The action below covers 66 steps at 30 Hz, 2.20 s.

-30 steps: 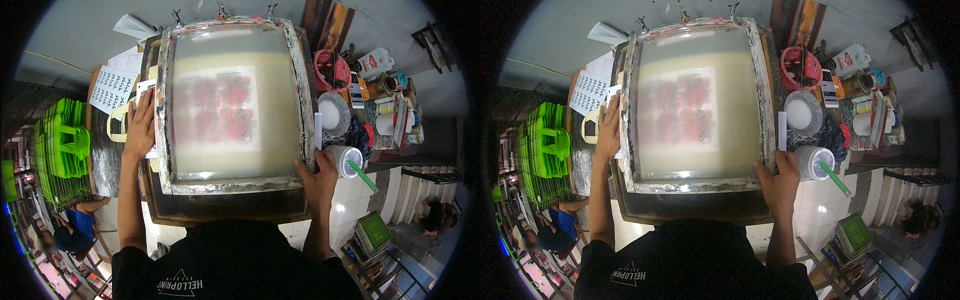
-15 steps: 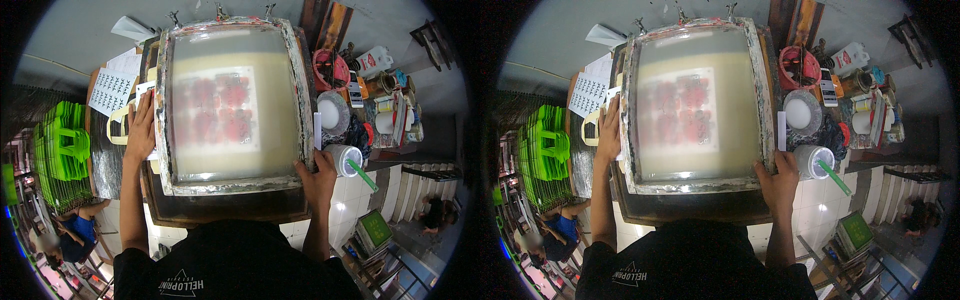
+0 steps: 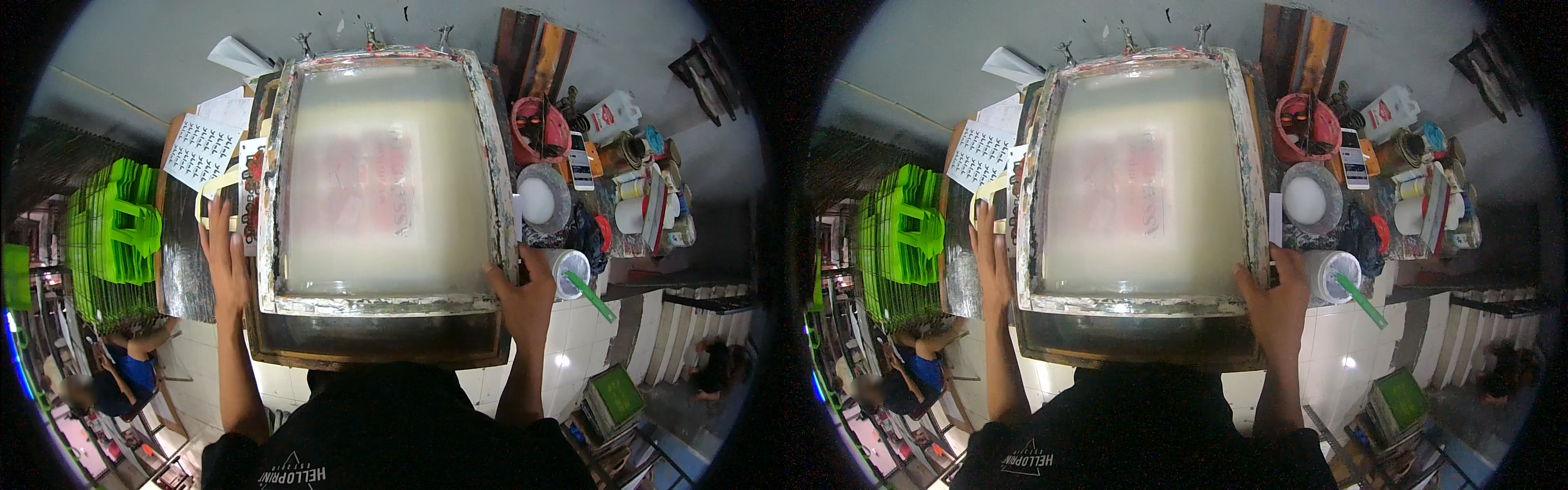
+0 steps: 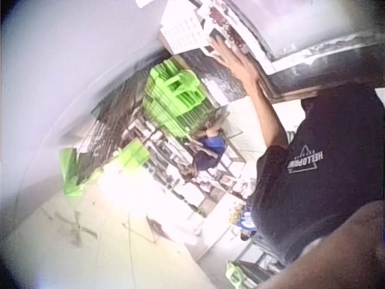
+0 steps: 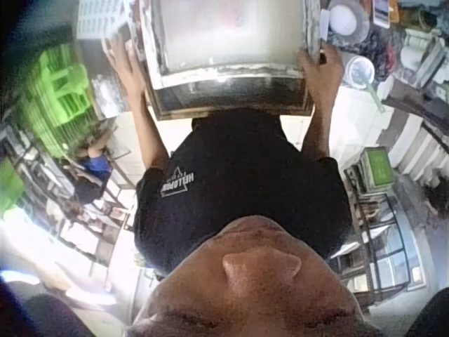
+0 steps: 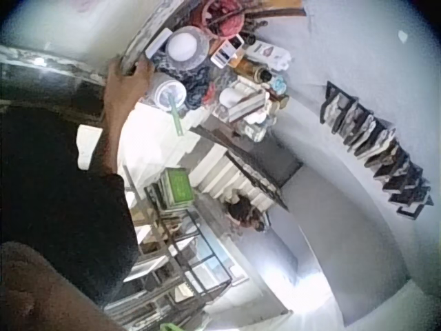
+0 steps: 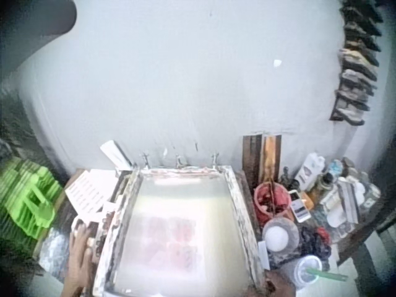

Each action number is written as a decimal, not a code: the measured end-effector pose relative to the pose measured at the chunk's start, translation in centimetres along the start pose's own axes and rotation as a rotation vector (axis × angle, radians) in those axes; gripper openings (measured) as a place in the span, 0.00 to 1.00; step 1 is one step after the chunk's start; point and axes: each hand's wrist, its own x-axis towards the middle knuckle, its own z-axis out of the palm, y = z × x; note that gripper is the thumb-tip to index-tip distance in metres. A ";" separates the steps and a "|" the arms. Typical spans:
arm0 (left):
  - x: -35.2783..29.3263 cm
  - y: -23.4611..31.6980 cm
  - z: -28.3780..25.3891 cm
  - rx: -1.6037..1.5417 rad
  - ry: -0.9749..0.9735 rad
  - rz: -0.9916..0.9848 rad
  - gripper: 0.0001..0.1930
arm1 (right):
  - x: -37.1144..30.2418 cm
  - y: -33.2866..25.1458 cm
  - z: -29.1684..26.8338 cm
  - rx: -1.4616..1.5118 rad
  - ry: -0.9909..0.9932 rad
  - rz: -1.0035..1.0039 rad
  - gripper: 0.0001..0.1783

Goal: The person prepares a screen for printing by aligning a printed graphic sheet and securing it with tape onto a canvas bag placed on a light table, then lowers a screen frame over it.

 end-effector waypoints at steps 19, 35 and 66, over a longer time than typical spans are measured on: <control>-20.3 -6.1 7.1 -0.005 0.032 -0.359 0.34 | -0.1 1.8 -3.7 0.779 -0.090 0.198 0.20; -11.2 3.5 2.8 -0.089 0.110 -0.170 0.38 | -0.1 2.7 -2.2 0.696 -0.104 0.213 0.19; 4.1 0.7 -0.3 0.072 -0.090 -0.014 0.28 | -0.4 1.7 1.0 -0.066 -0.079 0.051 0.31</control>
